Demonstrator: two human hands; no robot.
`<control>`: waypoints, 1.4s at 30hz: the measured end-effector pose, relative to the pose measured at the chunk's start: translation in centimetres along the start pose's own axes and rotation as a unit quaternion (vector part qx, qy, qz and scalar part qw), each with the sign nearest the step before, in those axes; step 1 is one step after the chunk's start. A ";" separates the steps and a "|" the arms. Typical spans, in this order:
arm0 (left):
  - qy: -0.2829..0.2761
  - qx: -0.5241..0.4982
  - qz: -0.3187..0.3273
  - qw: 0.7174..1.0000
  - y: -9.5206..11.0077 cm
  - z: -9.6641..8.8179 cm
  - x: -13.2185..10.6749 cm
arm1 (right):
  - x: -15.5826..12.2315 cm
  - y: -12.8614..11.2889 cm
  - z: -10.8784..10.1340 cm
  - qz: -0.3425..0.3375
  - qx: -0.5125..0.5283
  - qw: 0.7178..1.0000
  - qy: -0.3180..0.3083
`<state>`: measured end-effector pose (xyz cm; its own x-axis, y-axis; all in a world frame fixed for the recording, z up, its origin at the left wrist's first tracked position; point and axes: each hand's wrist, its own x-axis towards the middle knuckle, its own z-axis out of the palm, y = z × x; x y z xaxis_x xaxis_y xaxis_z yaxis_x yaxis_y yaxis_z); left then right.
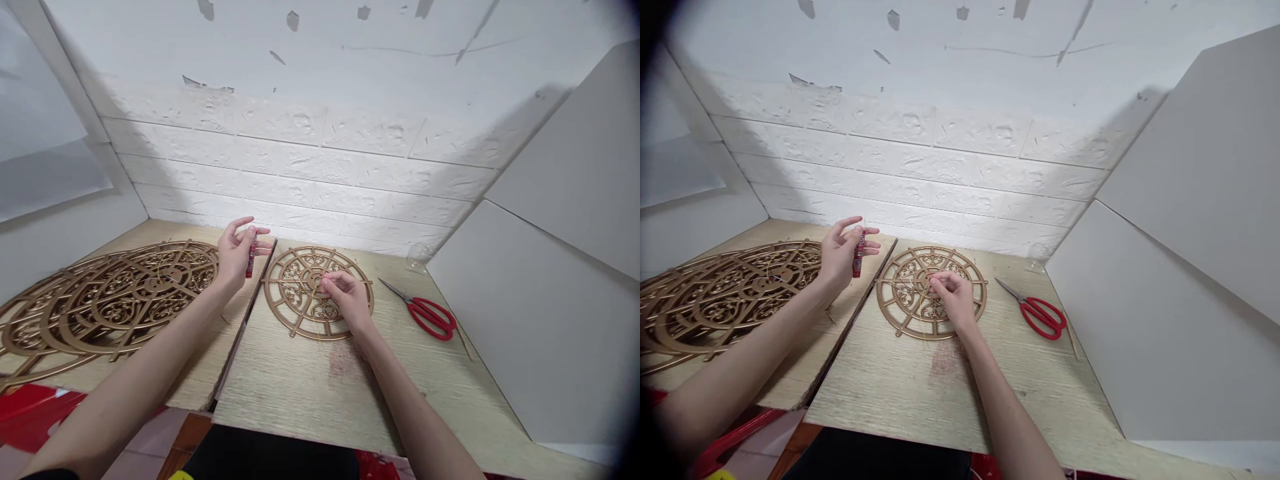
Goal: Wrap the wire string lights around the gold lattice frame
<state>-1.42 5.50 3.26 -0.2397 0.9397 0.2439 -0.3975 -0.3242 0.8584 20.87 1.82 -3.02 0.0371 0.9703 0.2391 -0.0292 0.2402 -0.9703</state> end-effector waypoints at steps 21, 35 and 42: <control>-0.224 0.048 -0.125 0.965 -1.6 2.1 -3.8 | -0.3 -0.2 0.4 -0.031 -0.043 0.999 -0.001; -0.285 0.098 -0.191 0.934 -2.5 2.4 -4.5 | -0.7 0.1 0.9 -0.073 -0.062 0.995 -0.025; -0.313 0.101 -0.160 0.931 -2.9 2.3 -4.4 | -0.8 0.1 1.1 -0.099 -0.074 0.992 -0.022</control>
<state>2.77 2.50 0.75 0.4512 0.8841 0.1218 -0.1702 -0.0488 0.9842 19.73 1.06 -3.23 -0.0165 0.9054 0.4242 0.1214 0.4229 -0.8980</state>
